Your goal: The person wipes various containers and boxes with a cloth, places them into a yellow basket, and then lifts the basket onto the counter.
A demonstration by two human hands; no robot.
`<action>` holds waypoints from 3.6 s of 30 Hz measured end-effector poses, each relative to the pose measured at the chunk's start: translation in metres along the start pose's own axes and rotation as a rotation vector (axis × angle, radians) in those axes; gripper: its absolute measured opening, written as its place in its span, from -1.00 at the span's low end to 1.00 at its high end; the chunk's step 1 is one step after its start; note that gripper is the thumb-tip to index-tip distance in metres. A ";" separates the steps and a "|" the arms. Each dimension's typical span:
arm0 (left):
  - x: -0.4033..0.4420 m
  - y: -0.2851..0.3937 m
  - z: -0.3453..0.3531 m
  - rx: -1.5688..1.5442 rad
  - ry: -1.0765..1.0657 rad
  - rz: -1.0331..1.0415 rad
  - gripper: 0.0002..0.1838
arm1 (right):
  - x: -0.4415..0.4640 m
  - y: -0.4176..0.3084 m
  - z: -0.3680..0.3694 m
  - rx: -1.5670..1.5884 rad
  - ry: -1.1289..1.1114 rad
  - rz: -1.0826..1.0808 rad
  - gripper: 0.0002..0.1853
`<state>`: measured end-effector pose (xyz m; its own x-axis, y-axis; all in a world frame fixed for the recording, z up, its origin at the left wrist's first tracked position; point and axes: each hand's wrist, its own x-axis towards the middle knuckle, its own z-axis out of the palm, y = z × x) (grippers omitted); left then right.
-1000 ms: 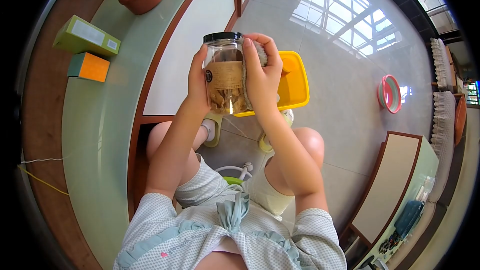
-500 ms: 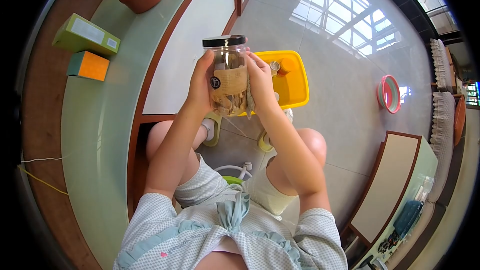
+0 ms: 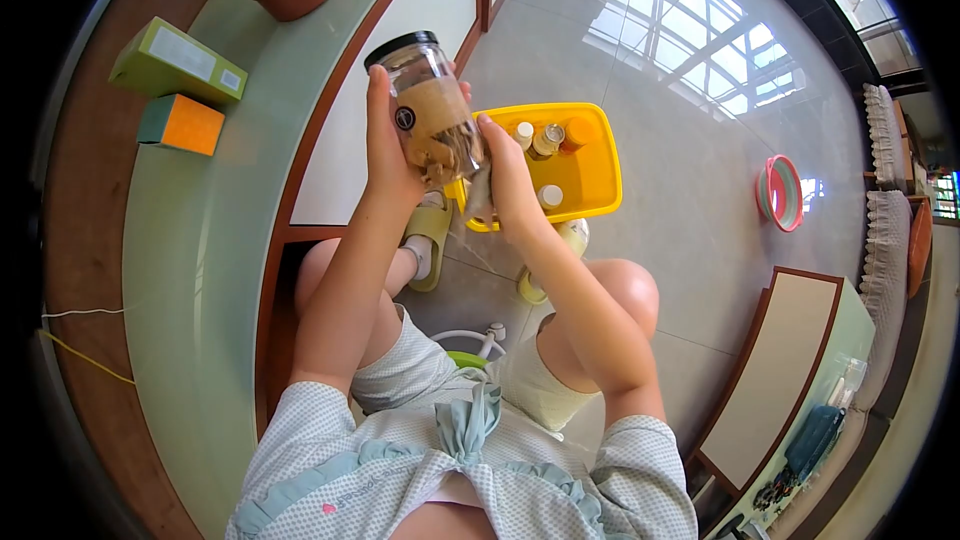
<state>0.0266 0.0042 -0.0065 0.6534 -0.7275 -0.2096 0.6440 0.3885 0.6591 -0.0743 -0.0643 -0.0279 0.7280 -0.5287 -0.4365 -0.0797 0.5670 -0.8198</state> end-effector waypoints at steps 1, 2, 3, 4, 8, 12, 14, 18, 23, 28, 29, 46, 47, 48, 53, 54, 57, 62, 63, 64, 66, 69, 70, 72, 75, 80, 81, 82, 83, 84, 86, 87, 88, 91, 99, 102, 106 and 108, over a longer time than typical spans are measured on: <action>0.003 -0.001 -0.002 -0.015 0.026 0.019 -0.23 | 0.000 0.003 0.001 0.009 0.006 -0.026 -0.58; 0.005 -0.002 -0.004 -0.031 0.053 0.038 -0.23 | 0.000 0.006 0.004 0.018 0.012 -0.052 -0.58; 0.005 -0.002 -0.004 -0.046 0.080 0.057 -0.22 | -0.001 0.008 0.006 0.027 0.018 -0.077 -0.58; 0.004 -0.001 -0.001 0.028 0.101 0.111 -0.22 | -0.003 0.004 0.005 0.004 -0.057 -0.045 -0.56; 0.011 -0.008 -0.011 0.077 0.117 0.189 -0.24 | 0.002 0.015 0.000 0.079 -0.153 -0.148 -0.35; 0.012 -0.007 -0.011 0.049 0.108 0.249 -0.33 | -0.006 0.020 0.018 0.039 -0.134 -0.273 -0.19; 0.011 -0.008 -0.010 0.017 0.099 0.247 -0.35 | -0.011 0.015 0.024 0.061 -0.108 -0.332 -0.16; 0.010 -0.007 -0.007 0.026 0.055 0.228 -0.38 | -0.009 0.005 0.022 -0.013 0.005 -0.379 -0.34; 0.009 0.010 -0.004 0.046 0.016 0.209 -0.40 | 0.006 -0.014 0.007 -0.149 0.034 -0.516 -0.43; 0.006 0.027 -0.017 0.854 0.003 0.793 -0.23 | 0.004 -0.046 -0.011 -0.532 0.186 -0.540 -0.41; 0.005 0.031 -0.018 1.145 -0.118 0.925 -0.25 | 0.008 -0.045 -0.017 -0.633 0.239 -0.600 -0.39; -0.011 0.004 0.009 1.218 -0.090 0.867 -0.37 | -0.012 -0.055 -0.004 -1.155 0.347 -1.345 -0.33; -0.010 0.001 0.007 1.190 -0.073 0.850 -0.36 | -0.014 -0.056 -0.002 -1.185 0.364 -1.339 -0.37; -0.010 0.000 0.007 1.161 -0.055 0.833 -0.35 | -0.014 -0.056 0.000 -1.165 0.370 -1.344 -0.40; -0.014 0.002 0.007 1.280 0.014 0.848 -0.36 | -0.014 -0.056 0.006 -1.070 0.362 -1.403 -0.53; -0.014 0.002 0.007 1.311 0.022 0.847 -0.36 | -0.013 -0.056 0.005 -1.051 0.321 -1.404 -0.53; -0.017 0.003 0.008 1.353 0.031 0.827 -0.36 | -0.007 -0.054 0.001 -1.003 0.231 -1.402 -0.57; -0.019 0.001 0.008 1.373 0.036 0.749 -0.37 | -0.001 -0.047 -0.004 -0.873 0.227 -1.414 -0.64; -0.019 0.000 0.009 1.378 0.048 0.744 -0.37 | 0.000 -0.048 -0.004 -0.849 0.227 -1.419 -0.65; -0.020 0.000 0.009 1.378 0.056 0.740 -0.36 | 0.001 -0.048 -0.003 -0.824 0.228 -1.423 -0.67; -0.020 -0.001 0.010 1.378 0.073 0.733 -0.36 | 0.001 -0.048 -0.003 -0.770 0.234 -1.415 -0.69; -0.020 -0.001 0.010 1.369 0.085 0.737 -0.37 | 0.002 -0.045 -0.001 -0.650 0.252 -1.366 -0.71; -0.021 0.000 0.011 1.369 0.086 0.750 -0.37 | 0.002 -0.044 0.000 -0.591 0.265 -1.337 -0.72; -0.023 0.001 0.013 1.370 0.087 0.773 -0.37 | 0.001 -0.042 0.000 -0.540 0.278 -1.322 -0.73; -0.023 0.003 0.012 1.391 0.086 0.829 -0.38 | -0.001 -0.042 -0.003 -0.610 0.269 -1.359 -0.75; -0.025 0.005 0.010 1.532 0.079 0.879 -0.37 | -0.010 -0.045 0.004 -0.852 0.166 -1.389 -0.74; -0.026 0.004 0.008 1.562 0.069 0.862 -0.37 | -0.009 -0.046 0.004 -0.892 0.175 -1.387 -0.72; -0.025 0.002 0.006 1.559 0.075 0.890 -0.36 | -0.006 -0.048 0.003 -0.931 0.186 -1.386 -0.70; -0.023 0.000 0.005 1.556 0.080 0.919 -0.35 | -0.004 -0.049 0.002 -0.969 0.198 -1.385 -0.69; -0.022 -0.001 0.005 1.553 0.083 0.950 -0.34 | -0.004 -0.051 0.002 -0.979 0.209 -1.376 -0.66; -0.022 0.000 0.006 1.545 0.089 0.973 -0.34 | -0.004 -0.054 0.000 -1.001 0.237 -1.359 -0.62; -0.023 0.000 0.007 1.539 0.091 0.985 -0.34 | -0.005 -0.055 -0.001 -1.018 0.244 -1.359 -0.60; -0.023 -0.001 0.007 1.532 0.089 0.991 -0.34 | -0.006 -0.057 -0.001 -1.035 0.250 -1.358 -0.59; -0.023 -0.002 0.006 1.520 0.092 1.021 -0.34 | -0.007 -0.056 -0.005 -1.087 0.315 -1.375 -0.56; -0.018 -0.010 0.007 1.486 0.154 1.020 -0.34 | -0.009 -0.052 -0.010 -1.094 0.462 -1.384 -0.64; -0.020 -0.010 0.008 1.476 0.157 0.991 -0.36 | -0.010 -0.052 -0.008 -1.030 0.398 -1.445 -0.71; -0.019 -0.011 0.009 1.480 0.168 0.931 -0.39 | -0.002 -0.050 -0.003 -0.898 0.278 -1.467 -0.77; -0.017 -0.012 0.007 1.484 0.198 0.939 -0.40 | -0.002 -0.049 -0.003 -0.886 0.244 -1.411 -0.76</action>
<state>0.0051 0.0080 -0.0054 0.6627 -0.4644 0.5876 -0.7391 -0.2790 0.6131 -0.0738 -0.0923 0.0120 0.4514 -0.4040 0.7956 0.1037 -0.8619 -0.4964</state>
